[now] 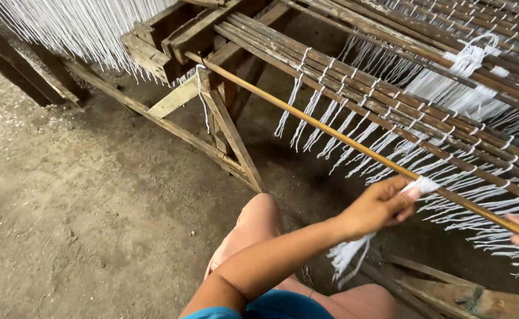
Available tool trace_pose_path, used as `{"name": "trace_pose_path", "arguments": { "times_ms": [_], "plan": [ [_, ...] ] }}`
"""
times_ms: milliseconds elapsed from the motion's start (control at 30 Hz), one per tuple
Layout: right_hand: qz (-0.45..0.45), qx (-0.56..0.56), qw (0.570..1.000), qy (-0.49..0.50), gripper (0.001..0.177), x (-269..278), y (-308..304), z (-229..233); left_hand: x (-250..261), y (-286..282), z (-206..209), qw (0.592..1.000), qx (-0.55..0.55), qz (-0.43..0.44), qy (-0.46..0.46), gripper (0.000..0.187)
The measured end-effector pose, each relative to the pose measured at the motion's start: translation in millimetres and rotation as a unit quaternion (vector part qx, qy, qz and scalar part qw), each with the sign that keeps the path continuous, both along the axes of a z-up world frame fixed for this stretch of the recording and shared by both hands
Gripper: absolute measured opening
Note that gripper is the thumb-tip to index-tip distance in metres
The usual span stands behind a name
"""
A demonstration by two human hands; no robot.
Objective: Tying individual candle wicks onto a wooden frame to prepare them for dipping.
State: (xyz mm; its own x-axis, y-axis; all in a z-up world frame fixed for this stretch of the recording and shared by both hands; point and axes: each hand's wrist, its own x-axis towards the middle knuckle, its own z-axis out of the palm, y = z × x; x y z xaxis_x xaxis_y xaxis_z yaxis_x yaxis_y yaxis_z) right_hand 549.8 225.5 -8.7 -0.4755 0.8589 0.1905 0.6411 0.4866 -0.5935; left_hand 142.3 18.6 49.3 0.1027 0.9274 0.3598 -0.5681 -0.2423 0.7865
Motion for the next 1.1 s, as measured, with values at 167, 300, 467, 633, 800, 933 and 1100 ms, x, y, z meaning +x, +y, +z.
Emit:
{"name": "trace_pose_path", "arguments": {
  "times_ms": [167,300,467,633,800,933,1100],
  "plan": [
    [-0.047,0.264,0.96,-0.076,0.021,-116,-134,93,4,15,-28,0.997,-0.031,0.074,0.021,0.02],
    [-0.075,0.358,0.926,-0.096,0.015,-141,-192,111,-2,-11,-10,0.946,-0.068,0.31,0.073,0.023],
    [-0.093,0.346,0.928,-0.098,0.025,-147,-196,111,-18,-24,-7,0.966,-0.039,0.251,-0.038,0.017],
    [-0.097,0.327,0.938,-0.065,0.025,-156,-183,111,-32,-29,-11,0.973,-0.05,0.225,0.021,0.015],
    [-0.074,0.353,0.932,-0.023,0.022,-157,-164,113,-35,-25,6,0.976,-0.042,0.202,0.067,0.021],
    [-0.162,0.319,0.933,-0.028,0.014,-180,-188,114,-35,-21,-22,0.97,-0.111,0.193,0.094,0.017],
    [-0.125,0.355,0.923,0.081,0.016,-180,-181,113,-18,-15,-15,0.964,-0.119,0.228,0.067,0.014]
  ]
}}
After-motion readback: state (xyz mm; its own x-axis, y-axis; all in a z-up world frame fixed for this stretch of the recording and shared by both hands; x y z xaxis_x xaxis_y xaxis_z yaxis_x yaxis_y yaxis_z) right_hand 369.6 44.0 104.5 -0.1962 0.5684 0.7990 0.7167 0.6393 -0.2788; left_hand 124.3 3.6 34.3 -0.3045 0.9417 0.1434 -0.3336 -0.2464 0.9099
